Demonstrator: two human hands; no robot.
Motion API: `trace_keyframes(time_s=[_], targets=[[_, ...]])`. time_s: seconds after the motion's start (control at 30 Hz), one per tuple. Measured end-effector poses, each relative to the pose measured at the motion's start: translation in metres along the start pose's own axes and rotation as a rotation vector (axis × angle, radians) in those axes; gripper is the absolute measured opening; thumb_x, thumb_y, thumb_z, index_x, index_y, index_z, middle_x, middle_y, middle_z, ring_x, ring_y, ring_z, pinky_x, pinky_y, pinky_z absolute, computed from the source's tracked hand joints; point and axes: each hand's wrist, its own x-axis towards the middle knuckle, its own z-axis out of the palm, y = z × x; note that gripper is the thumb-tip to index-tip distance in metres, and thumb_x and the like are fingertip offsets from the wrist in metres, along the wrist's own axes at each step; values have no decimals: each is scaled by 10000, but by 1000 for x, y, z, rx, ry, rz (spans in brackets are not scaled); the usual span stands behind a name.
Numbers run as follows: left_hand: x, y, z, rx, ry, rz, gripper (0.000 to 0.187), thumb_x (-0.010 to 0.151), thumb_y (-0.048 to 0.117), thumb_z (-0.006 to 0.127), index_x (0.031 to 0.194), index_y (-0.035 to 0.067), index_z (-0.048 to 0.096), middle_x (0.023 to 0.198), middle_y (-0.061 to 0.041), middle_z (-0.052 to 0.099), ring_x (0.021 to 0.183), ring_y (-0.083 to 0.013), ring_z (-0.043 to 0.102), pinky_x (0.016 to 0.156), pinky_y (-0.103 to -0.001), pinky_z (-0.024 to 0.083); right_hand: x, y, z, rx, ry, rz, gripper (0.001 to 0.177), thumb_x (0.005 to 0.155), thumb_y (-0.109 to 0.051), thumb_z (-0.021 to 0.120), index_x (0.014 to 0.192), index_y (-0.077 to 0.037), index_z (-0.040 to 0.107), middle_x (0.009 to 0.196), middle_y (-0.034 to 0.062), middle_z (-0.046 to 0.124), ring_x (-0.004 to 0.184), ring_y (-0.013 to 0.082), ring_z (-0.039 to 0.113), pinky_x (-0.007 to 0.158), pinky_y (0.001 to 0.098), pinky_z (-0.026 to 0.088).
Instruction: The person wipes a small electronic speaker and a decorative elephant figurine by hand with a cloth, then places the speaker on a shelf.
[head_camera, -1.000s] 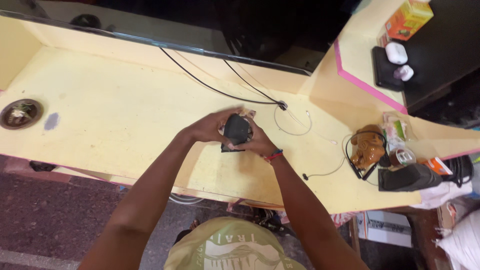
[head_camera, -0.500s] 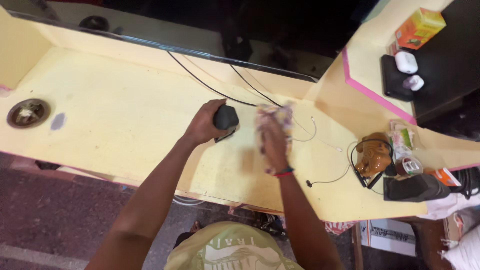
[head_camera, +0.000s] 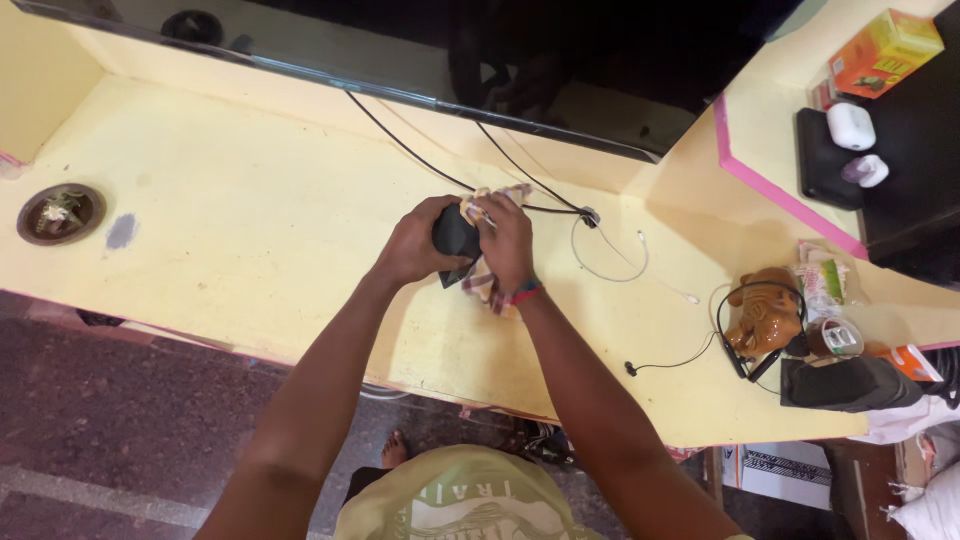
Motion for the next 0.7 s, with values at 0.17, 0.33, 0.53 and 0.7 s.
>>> trace_keyframes(time_s=[0.17, 0.33, 0.53, 0.7], targets=[[-5, -2, 5, -4, 50, 39, 902, 562, 212, 968, 1362, 56, 579, 1232, -157, 670, 1097, -304, 676, 945, -384, 557, -32, -22, -24, 31, -30, 93, 321, 810, 95, 607, 1090, -8, 727, 1050, 169, 691, 932, 341, 706, 813, 393, 569], [-1, -11, 1, -23, 27, 89, 956, 564, 220, 965, 1405, 40, 548, 1248, -166, 664, 1109, -287, 680, 966, -367, 562, -12, -11, -9, 30, -37, 177, 343, 770, 102, 630, 1076, -2, 746, 978, 164, 683, 837, 309, 692, 745, 366, 552], [-3, -9, 4, -118, 8, 68, 949, 586, 197, 946, 1428, 38, 538, 1316, -158, 645, 1180, -289, 659, 995, -370, 553, -5, 52, 14, 167, -69, 189, 249, 846, 37, 733, 1087, -23, 755, 1003, 148, 724, 894, 305, 714, 790, 336, 553], [-9, -5, 15, 81, 149, 24, 1043, 602, 278, 986, 1479, 37, 475, 1351, -165, 597, 1229, -344, 559, 1048, -431, 485, -85, 108, -24, 89, -189, 416, 267, 862, -78, 714, 1123, -33, 752, 1026, 105, 741, 890, 188, 672, 784, 326, 559]])
